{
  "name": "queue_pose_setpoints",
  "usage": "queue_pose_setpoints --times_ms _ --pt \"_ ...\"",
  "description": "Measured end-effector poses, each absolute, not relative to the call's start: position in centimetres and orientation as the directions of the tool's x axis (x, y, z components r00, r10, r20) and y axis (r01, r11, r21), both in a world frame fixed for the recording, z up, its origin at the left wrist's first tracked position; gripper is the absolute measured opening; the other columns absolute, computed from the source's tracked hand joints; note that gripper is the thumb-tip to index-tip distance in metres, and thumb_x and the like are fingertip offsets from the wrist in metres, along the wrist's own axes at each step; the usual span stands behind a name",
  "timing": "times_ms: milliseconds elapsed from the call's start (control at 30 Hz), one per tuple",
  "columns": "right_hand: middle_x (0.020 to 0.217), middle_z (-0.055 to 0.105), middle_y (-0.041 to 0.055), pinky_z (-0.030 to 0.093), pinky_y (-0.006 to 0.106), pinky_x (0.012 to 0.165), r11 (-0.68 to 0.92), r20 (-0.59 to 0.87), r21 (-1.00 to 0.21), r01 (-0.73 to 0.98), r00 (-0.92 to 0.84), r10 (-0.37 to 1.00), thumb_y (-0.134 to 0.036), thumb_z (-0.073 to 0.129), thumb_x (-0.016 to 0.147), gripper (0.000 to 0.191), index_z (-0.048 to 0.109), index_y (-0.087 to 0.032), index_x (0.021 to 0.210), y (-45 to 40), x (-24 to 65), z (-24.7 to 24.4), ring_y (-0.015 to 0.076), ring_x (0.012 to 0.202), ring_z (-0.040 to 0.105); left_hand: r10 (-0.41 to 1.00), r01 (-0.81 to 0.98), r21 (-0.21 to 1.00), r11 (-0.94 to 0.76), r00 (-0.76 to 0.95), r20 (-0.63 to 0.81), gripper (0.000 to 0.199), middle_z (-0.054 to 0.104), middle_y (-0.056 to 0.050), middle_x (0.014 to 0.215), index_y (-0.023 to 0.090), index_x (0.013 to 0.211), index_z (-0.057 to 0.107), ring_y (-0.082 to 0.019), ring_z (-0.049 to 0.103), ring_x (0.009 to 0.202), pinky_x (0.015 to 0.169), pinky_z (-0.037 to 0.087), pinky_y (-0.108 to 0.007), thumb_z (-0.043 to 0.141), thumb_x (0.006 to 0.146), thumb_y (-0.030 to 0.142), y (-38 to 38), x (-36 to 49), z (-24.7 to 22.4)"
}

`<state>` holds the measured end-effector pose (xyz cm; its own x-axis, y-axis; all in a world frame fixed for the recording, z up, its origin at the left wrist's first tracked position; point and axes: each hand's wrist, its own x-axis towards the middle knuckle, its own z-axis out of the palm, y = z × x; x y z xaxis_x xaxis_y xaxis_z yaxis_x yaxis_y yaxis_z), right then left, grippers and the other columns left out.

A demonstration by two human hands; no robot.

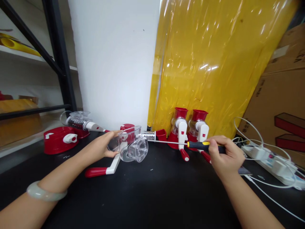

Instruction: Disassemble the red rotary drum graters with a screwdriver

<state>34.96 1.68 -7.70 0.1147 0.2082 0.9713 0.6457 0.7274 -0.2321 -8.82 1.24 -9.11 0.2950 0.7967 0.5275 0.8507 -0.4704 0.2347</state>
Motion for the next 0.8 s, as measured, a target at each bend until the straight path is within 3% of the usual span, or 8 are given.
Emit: queue_pose_setpoints --times_ms 167,233,333,400,533,800 --pt "0.075 0.065 0.0041 0.050 0.038 0.071 0.838 0.984 -0.179 0.516 0.094 0.152 -0.031 0.064 0.086 0.007 0.062 -0.026 0.082 1.4 34.8 -7.4 0.0220 0.073 0.063 0.816 0.839 0.268 -0.474 0.304 0.492 0.062 0.066 -0.014 0.126 0.020 0.128 0.050 -0.030 0.066 0.111 0.096 0.052 -0.044 0.071 0.073 0.040 1.7 -8.9 -9.3" --pt "0.080 0.066 0.0061 0.050 0.037 0.071 0.852 0.979 -0.198 0.485 0.048 0.200 -0.039 0.056 0.091 0.017 0.064 -0.024 0.087 1.7 35.3 -7.5 0.0226 0.076 0.064 0.814 0.833 0.276 -0.480 0.304 0.495 0.058 0.068 -0.014 0.123 0.019 0.122 0.052 -0.031 0.067 0.108 0.095 0.053 -0.044 0.072 0.072 0.041 2.0 -9.1 -9.4" --pt "0.073 0.065 0.0057 0.046 0.032 0.056 0.842 0.964 -0.210 0.496 -0.040 0.264 -0.046 0.034 0.099 0.041 0.067 -0.021 0.093 2.1 36.0 -7.7 0.0187 0.061 0.061 0.797 0.817 0.283 -0.502 0.310 0.519 0.059 0.067 -0.015 0.124 0.019 0.122 0.051 -0.030 0.066 0.111 0.097 0.053 -0.043 0.070 0.073 0.045 2.3 -9.6 -9.6" --pt "0.068 0.063 0.0032 0.042 0.030 0.052 0.829 0.972 -0.160 0.536 -0.063 0.228 -0.040 0.037 0.100 0.036 0.067 -0.021 0.092 2.1 36.1 -7.7 0.0159 0.055 0.058 0.789 0.810 0.280 -0.515 0.320 0.525 0.063 0.066 -0.015 0.127 0.017 0.126 0.048 -0.030 0.065 0.114 0.099 0.051 -0.043 0.069 0.075 0.047 2.4 -9.7 -9.7" --pt "0.075 0.065 0.0014 0.045 0.029 0.062 0.838 0.993 -0.091 0.538 -0.020 0.120 -0.018 0.053 0.093 0.013 0.064 -0.021 0.087 2.0 35.7 -7.4 0.0153 0.066 0.060 0.806 0.824 0.270 -0.498 0.326 0.494 0.062 0.063 -0.017 0.131 0.017 0.126 0.047 -0.030 0.063 0.117 0.099 0.050 -0.043 0.068 0.076 0.046 2.4 -9.8 -9.7" --pt "0.082 0.065 0.0028 0.049 0.034 0.072 0.918 0.999 -0.042 0.394 0.045 0.026 -0.010 0.060 0.085 0.015 0.063 -0.022 0.093 1.7 35.0 -6.8 0.0186 0.078 0.063 0.828 0.832 0.307 -0.462 0.281 0.485 0.054 0.063 -0.020 0.130 0.017 0.113 0.051 -0.033 0.063 0.117 0.100 0.050 -0.048 0.069 0.071 0.045 2.8 -10.6 -10.0"
